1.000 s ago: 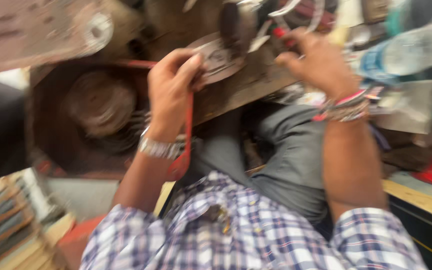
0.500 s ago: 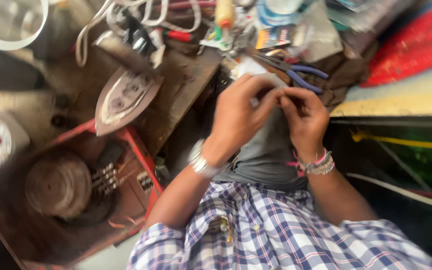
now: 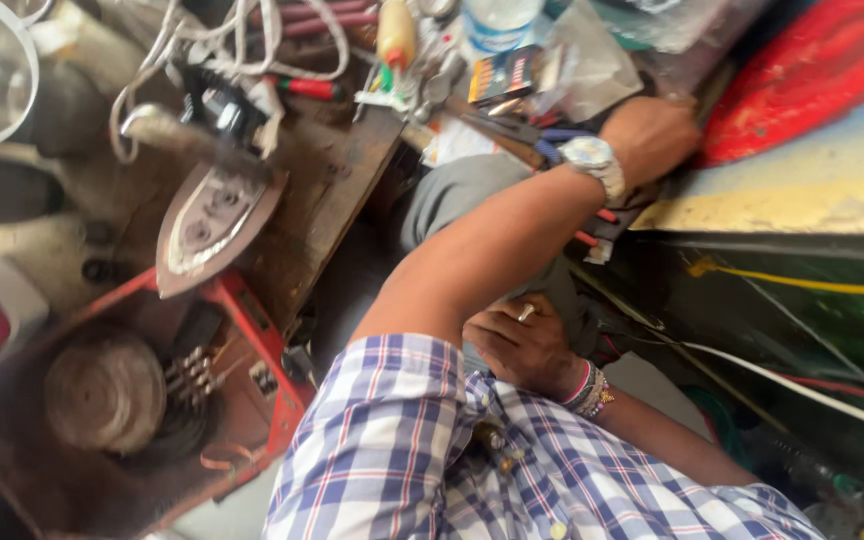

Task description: The person is repairing an electric iron by manipulating its internal components. They use a screwdriver to adjust screws and pliers to handle wires within the iron's casing.

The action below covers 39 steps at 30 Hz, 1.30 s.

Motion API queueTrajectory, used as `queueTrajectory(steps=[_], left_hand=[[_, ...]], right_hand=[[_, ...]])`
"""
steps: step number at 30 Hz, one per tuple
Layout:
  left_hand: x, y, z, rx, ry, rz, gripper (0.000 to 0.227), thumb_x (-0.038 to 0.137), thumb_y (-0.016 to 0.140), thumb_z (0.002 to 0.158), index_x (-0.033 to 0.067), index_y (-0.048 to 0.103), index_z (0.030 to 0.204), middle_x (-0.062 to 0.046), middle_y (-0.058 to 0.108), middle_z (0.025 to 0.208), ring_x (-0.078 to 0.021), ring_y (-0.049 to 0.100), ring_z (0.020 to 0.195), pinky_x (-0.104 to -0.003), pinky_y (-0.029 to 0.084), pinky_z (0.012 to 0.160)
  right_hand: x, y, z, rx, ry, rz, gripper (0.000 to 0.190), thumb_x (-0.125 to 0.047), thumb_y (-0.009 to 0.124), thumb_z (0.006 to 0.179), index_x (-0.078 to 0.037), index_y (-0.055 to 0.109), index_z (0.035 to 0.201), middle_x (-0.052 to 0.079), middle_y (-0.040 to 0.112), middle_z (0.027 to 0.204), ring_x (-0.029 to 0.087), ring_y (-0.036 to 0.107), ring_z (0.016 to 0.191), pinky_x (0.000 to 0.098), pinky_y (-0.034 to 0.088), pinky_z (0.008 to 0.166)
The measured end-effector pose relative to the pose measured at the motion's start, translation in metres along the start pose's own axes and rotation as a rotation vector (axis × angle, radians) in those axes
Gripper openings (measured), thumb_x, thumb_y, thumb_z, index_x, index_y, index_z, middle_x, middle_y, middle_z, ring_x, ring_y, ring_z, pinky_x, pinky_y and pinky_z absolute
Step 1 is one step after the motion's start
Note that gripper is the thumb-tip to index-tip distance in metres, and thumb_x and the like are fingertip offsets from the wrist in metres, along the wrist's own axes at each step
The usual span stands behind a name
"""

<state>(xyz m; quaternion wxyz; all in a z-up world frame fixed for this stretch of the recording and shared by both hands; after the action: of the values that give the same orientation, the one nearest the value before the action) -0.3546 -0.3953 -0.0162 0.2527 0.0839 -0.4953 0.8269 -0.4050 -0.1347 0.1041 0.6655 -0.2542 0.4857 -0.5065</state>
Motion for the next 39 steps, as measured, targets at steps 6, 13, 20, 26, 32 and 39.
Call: queueTrajectory(steps=[6, 13, 20, 26, 32, 39], left_hand=[[0.002, -0.009, -0.004, -0.097, 0.075, -0.053, 0.022, 0.019, 0.062, 0.082, 0.014, 0.072, 0.063, -0.007, 0.069, 0.064, -0.0278, 0.071, 0.064, -0.043, 0.054, 0.056], [-0.009, -0.072, -0.003, 0.066, 0.023, -0.094, 0.009, 0.016, 0.061, 0.085, 0.0116, 0.068, 0.09, -0.011, 0.068, 0.086, -0.0299, 0.072, 0.076, -0.042, 0.057, 0.066], [0.01, -0.269, -0.114, 0.364, -0.394, -0.275, 0.041, 0.009, 0.069, 0.08, 0.0149, 0.066, 0.121, -0.009, 0.064, 0.1, -0.0332, 0.065, 0.098, -0.044, 0.053, 0.083], [0.054, -0.313, -0.255, 0.186, -0.688, -0.434, 0.02, 0.004, 0.066, 0.084, 0.0102, 0.073, 0.101, -0.01, 0.066, 0.089, -0.0307, 0.066, 0.087, -0.042, 0.053, 0.078], [0.082, -0.314, -0.319, 0.082, -0.749, -0.639, 0.022, 0.006, 0.063, 0.084, 0.0066, 0.074, 0.104, -0.011, 0.071, 0.101, -0.0299, 0.07, 0.092, -0.039, 0.056, 0.081], [0.092, -0.337, -0.303, 0.163, -0.8, -0.879, 0.051, 0.034, 0.07, 0.094, 0.002, 0.059, 0.132, -0.015, 0.065, 0.124, -0.0276, 0.067, 0.108, -0.039, 0.057, 0.089]], right_hand=[[0.005, -0.003, 0.003, 0.076, 0.003, 0.191, 0.029, -0.004, 0.073, 0.076, -0.01, 0.07, 0.105, 0.003, 0.072, 0.101, 0.02, 0.069, 0.087, 0.0388, 0.048, 0.08], [0.057, -0.019, -0.026, 0.49, 0.9, 0.407, 0.014, 0.008, 0.066, 0.101, -0.002, 0.069, 0.111, 0.019, 0.067, 0.091, 0.03, 0.057, 0.07, 0.0344, 0.047, 0.064], [0.1, -0.019, -0.005, -0.067, 0.385, -0.376, 0.038, -0.005, 0.069, 0.088, -0.005, 0.064, 0.126, 0.018, 0.06, 0.137, 0.041, 0.057, 0.122, 0.0504, 0.046, 0.101], [0.13, 0.002, -0.026, -0.253, 0.542, -0.422, 0.024, -0.013, 0.063, 0.103, -0.007, 0.067, 0.126, 0.014, 0.059, 0.12, 0.037, 0.057, 0.11, 0.0486, 0.047, 0.093], [0.134, -0.029, -0.014, -0.386, 0.479, -0.392, 0.021, -0.018, 0.071, 0.091, -0.004, 0.066, 0.106, 0.02, 0.062, 0.107, 0.042, 0.061, 0.1, 0.0533, 0.051, 0.087], [0.04, -0.067, 0.011, -0.027, 0.629, 0.052, 0.022, -0.022, 0.064, 0.109, -0.004, 0.06, 0.12, 0.013, 0.066, 0.12, 0.029, 0.065, 0.105, 0.0437, 0.053, 0.091]])
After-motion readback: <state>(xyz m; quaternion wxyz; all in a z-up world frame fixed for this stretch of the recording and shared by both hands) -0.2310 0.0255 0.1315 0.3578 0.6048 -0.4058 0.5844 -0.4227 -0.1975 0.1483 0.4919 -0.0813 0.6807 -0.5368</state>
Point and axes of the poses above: each hand's wrist, its own z-axis towards the middle knuckle, its own y-axis out of the palm, x = y × z, the point moved 2 cm from there along z, towards the middle knuckle
